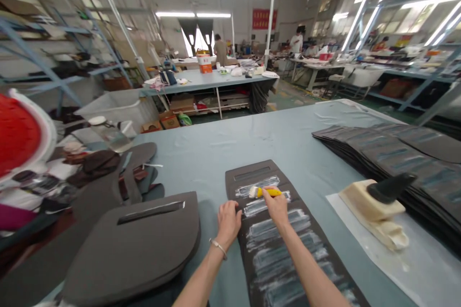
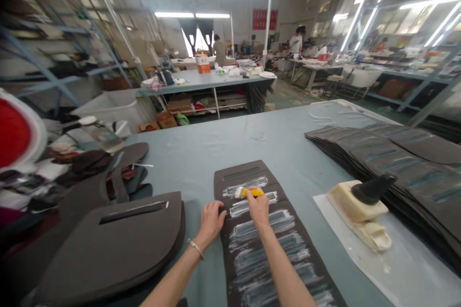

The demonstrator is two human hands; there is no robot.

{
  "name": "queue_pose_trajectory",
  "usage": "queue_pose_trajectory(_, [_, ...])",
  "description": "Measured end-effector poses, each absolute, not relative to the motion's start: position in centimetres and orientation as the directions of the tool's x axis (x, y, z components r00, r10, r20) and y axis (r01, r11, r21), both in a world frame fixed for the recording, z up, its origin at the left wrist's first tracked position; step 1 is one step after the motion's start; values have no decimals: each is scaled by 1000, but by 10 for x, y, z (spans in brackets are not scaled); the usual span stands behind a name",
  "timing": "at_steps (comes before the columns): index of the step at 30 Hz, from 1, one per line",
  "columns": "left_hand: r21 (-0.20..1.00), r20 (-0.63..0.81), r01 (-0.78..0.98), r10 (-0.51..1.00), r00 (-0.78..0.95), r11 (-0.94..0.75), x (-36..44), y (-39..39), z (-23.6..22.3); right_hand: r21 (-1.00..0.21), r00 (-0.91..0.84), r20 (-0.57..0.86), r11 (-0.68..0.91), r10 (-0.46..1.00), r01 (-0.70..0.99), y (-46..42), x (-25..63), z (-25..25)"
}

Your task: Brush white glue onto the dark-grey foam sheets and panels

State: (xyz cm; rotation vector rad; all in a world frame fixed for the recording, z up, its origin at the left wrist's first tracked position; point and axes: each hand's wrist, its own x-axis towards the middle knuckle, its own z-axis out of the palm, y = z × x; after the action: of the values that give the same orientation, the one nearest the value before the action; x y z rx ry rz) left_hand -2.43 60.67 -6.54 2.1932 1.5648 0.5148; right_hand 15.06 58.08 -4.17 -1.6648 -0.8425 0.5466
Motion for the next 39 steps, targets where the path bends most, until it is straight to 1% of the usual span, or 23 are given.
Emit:
queue_pose_trajectory(3, [470,90,817,939,332,-334,-18,623,-72,-965,559,109,-48,822,258,610,123,-55])
queue_pose_trajectory(6, [401,96,836,925,369,-375,-15,633,-79,-939,507,134,-55,852,341,628,121,-66])
queue_pose_trajectory(8, [352,113,843,913,392,-406,-16,635,-81,-902,509,126,-115,851,415,633,143,-70])
queue_pose_trajectory(10, [325,147,840,900,410,-435,-19,633,-82,-847,560,125,-206,819,491,633,181,-69])
queue_pose_trajectory(14, [330,166,832,895,413,-445,-22,628,-81,-705,695,192,-395,693,588,629,249,-58])
queue_pose_trajectory(16, [358,155,833,907,393,-422,-21,629,-80,-665,702,224,-421,676,617,630,259,-51])
queue_pose_trajectory(17, [383,145,833,917,372,-399,-21,631,-80,-666,689,234,-403,686,628,631,257,-48])
queue_pose_trajectory(19, [447,133,828,940,313,-339,-21,638,-79,-706,657,243,-335,714,624,637,245,-43])
queue_pose_trajectory(22, [510,176,804,952,250,-306,-20,655,-80,-793,634,203,-254,747,553,654,213,-38])
queue_pose_trajectory(25, [490,224,805,940,256,-336,-18,673,-82,-866,577,116,-203,809,458,678,171,-39])
queue_pose_trajectory(28, [427,201,840,941,274,-336,-15,685,-85,-912,472,58,-146,880,384,704,134,-48])
queue_pose_trajectory(30, [382,172,859,940,296,-340,-14,688,-85,-907,409,37,-142,912,398,717,125,-56])
queue_pose_trajectory(32, [350,162,869,936,312,-350,-15,689,-84,-866,391,20,-179,920,466,726,136,-59])
queue_pose_trajectory(34, [333,172,870,931,322,-362,-16,688,-82,-777,449,40,-255,892,575,730,160,-56])
queue_pose_trajectory(37, [320,178,869,925,335,-376,-16,688,-80,-577,571,157,-395,806,715,731,187,-45])
queue_pose_trajectory(38, [315,174,872,926,335,-375,-16,688,-80,-529,591,194,-423,783,735,730,187,-42])
queue_pose_trajectory(39, [309,170,876,928,332,-370,-15,688,-80,-507,582,219,-418,784,754,728,181,-41])
